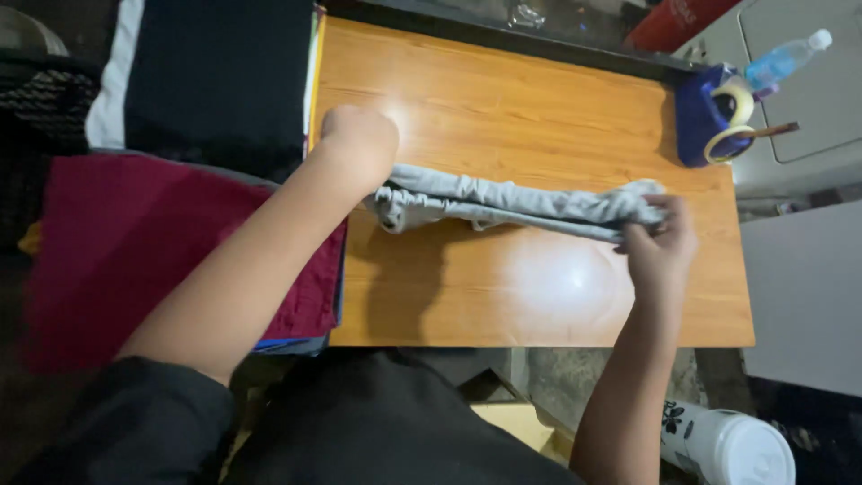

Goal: Folding various pieces of clothing and stacking them neatly on a table

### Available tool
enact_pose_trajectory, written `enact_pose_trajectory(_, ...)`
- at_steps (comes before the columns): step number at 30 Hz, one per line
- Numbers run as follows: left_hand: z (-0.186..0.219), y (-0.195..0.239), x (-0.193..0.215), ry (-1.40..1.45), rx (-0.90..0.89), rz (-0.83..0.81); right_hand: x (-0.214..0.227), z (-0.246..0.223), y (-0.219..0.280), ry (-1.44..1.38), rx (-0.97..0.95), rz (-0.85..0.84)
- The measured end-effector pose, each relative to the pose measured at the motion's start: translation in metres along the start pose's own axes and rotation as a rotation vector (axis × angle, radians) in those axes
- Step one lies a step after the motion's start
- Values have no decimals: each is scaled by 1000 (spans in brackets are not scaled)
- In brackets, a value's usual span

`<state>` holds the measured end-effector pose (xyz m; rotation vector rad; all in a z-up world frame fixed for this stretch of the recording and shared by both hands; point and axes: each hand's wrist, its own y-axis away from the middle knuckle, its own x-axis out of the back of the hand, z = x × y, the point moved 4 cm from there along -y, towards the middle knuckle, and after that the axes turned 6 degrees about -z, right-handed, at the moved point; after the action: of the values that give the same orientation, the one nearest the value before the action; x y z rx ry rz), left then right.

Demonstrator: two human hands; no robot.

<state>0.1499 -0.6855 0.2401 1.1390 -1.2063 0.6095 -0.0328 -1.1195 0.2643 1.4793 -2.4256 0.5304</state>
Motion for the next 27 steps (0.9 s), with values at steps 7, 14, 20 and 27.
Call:
enact_pose_trajectory(7, 17, -37, -6, 1118, 137, 366, -57, -14, 9, 684, 80, -341)
enact_pose_trajectory(14, 67, -65, -77, 1555, 105, 139, -138, 44, 25, 178, -35, -524)
enact_pose_trajectory(20, 51, -15, -5, 439, -64, 47, -46, 136, -64, 6, -95, -2)
enact_pose_trajectory(27, 52, -33, 67, 301, 178, 335, 0, 74, -160, 512, 137, -129)
